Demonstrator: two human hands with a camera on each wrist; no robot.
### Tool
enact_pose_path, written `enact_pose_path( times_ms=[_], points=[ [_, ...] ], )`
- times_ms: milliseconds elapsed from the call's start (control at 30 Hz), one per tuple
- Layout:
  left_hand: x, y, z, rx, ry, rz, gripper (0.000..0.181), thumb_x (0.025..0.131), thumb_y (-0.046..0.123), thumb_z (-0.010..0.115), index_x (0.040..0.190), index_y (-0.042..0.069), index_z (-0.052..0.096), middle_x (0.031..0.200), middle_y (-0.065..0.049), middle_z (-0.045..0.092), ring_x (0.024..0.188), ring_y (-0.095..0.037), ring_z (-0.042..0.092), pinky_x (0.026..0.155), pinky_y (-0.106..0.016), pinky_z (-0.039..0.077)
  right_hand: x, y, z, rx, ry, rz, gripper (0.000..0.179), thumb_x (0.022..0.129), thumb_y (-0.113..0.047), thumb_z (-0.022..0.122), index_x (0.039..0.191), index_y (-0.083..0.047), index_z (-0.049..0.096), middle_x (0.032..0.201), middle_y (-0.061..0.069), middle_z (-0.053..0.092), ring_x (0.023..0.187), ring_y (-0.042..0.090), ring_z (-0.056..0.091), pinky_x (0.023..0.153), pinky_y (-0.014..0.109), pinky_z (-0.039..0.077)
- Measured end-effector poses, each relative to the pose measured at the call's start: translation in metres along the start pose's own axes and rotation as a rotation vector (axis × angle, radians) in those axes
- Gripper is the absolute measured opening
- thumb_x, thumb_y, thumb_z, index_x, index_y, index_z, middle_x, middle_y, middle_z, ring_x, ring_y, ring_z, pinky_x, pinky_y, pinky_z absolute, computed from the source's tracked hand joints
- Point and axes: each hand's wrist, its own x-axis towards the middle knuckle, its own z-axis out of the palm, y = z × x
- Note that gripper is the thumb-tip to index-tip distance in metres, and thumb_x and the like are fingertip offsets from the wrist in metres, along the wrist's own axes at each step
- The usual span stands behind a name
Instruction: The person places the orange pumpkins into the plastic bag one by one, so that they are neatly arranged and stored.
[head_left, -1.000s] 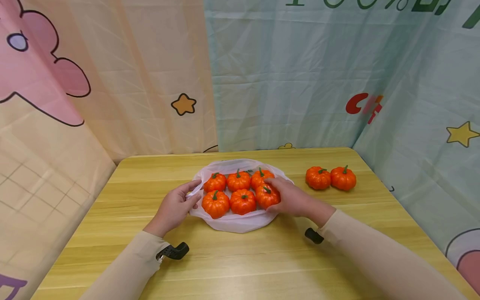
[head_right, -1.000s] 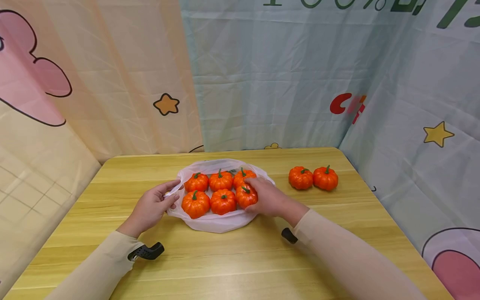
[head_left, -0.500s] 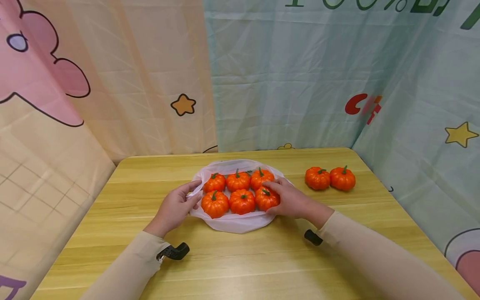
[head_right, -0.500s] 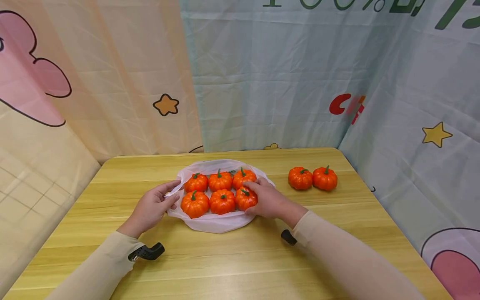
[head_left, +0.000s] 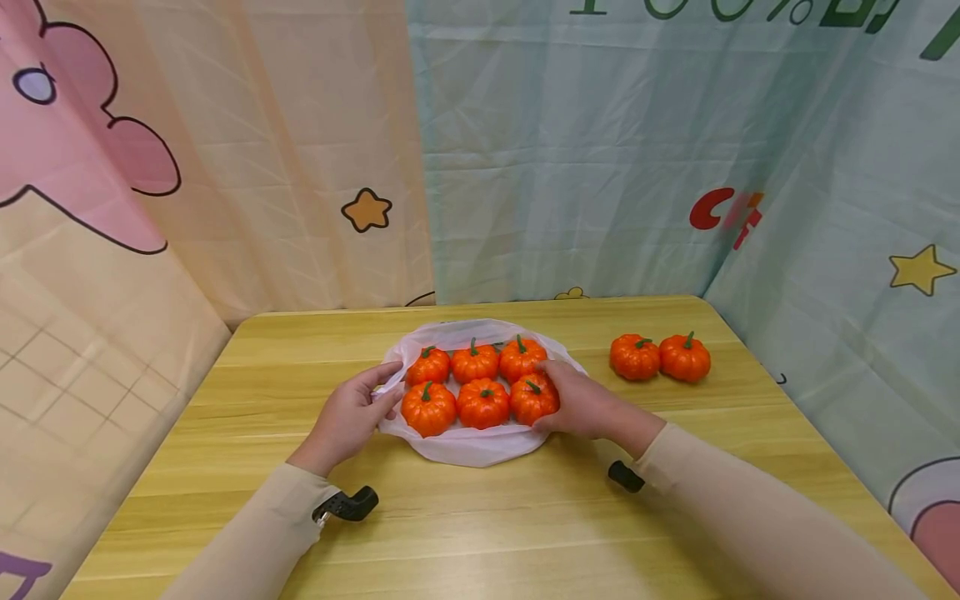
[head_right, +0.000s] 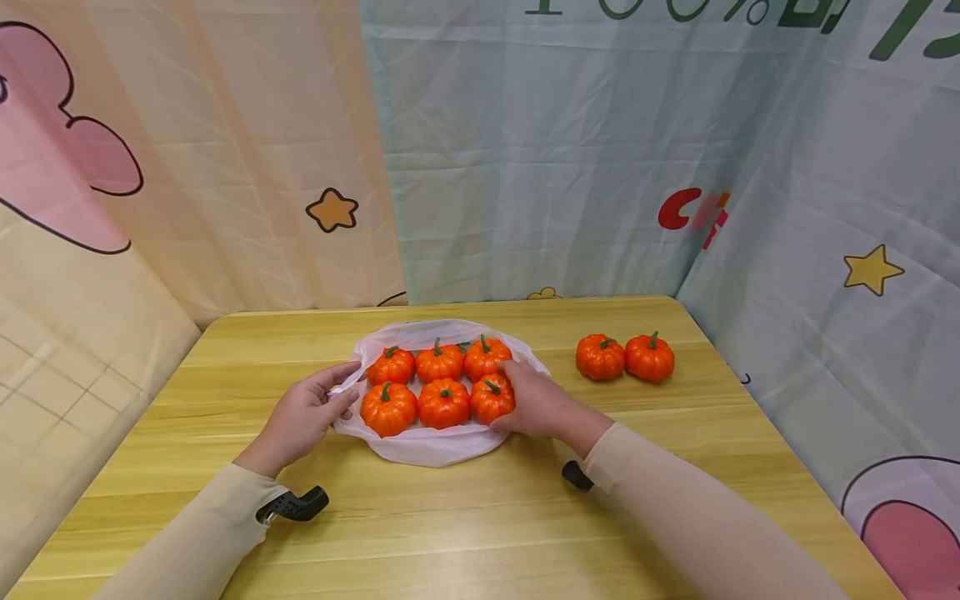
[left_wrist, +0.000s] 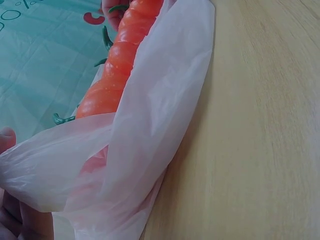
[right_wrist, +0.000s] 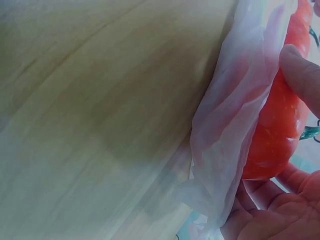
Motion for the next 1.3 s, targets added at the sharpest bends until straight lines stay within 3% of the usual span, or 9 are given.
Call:
enact_pose_path(
  times_ms=[100,467,1300],
  points=[
    [-0.0005,0.0012,-0.0002,0.001,0.002,-0.002,0.05,0.104,0.016,0.068,0.152,0.01,0.056,0.145,-0.018,0.061,0.073,-0.014,0.062,0.057,-0.021,0.049,0.0009,0.0014,0.001,-0.009,0.009,-0.002,0.09,0.085,-0.032,0.089,0.153,0.002,0.043,0.156,0.022,0.048,0.141,0.039,0.05,0.122,0.055,0.039],
    [-0.0008,0.0026,-0.0007,-0.015,0.001,-0.007,0.05,0.104,0.016,0.068,0.152,0.01,0.056,0.146,-0.017,0.061,0.073,-0.015,0.063,0.056,-0.021,0.049,0.0059,0.0037,0.0045,-0.017,-0.014,0.041,0.084,0.084,-0.032,0.09,0.152,-0.005,0.048,0.152,0.014,0.053,0.138,0.034,0.053,0.12,0.054,0.041],
    [-0.001,0.0041,-0.0039,-0.014,-0.002,-0.02,0.052,0.105,0.021,0.068,0.154,0.011,0.055,0.152,-0.017,0.057,0.08,-0.02,0.066,0.061,-0.021,0.053,0.0067,0.0005,0.0047,-0.008,-0.021,0.038,0.084,0.084,-0.03,0.091,0.153,-0.005,0.049,0.155,0.017,0.052,0.142,0.036,0.05,0.123,0.055,0.038]
  ],
)
